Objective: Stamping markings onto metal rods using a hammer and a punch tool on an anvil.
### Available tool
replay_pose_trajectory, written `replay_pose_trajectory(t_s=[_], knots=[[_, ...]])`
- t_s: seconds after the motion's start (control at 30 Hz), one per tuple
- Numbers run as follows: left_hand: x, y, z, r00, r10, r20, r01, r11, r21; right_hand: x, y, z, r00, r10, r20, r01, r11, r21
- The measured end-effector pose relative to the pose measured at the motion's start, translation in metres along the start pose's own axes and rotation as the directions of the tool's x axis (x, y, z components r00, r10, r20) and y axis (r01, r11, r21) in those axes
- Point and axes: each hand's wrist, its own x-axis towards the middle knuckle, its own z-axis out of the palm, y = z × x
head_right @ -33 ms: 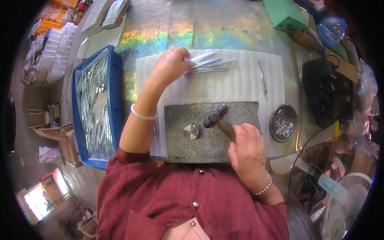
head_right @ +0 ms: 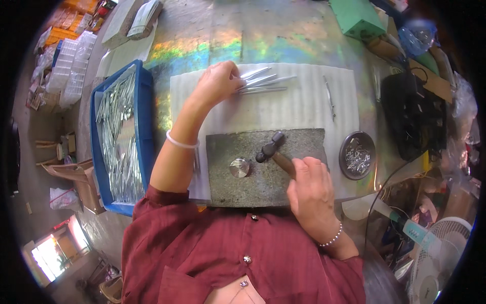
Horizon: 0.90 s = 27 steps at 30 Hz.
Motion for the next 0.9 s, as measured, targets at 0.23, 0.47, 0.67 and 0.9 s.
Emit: replay_pose_trajectory(t_s=[0.23,0.47,0.67,0.9], knots=[[0.013,-0.003,0.005,0.978,-0.009,0.209,0.000,0.999,0.041,0.002,0.005,-0.003,0.999,0.025,0.038,-0.025,1.000,0.014],[-0.008,0.003,-0.008,0.994,0.009,-0.112,-0.022,0.993,-0.116,-0.005,0.010,-0.005,0.994,0.094,0.052,-0.103,0.970,0.221],[-0.065,0.027,-0.049,0.956,-0.060,-0.287,-0.096,0.862,-0.498,-0.014,0.026,-0.006,0.959,0.273,-0.075,-0.207,0.856,0.474],[-0.144,0.027,-0.065,0.974,-0.172,-0.145,0.004,0.659,-0.752,-0.027,0.107,-0.019,0.751,0.545,-0.374,-0.291,0.781,0.553]])
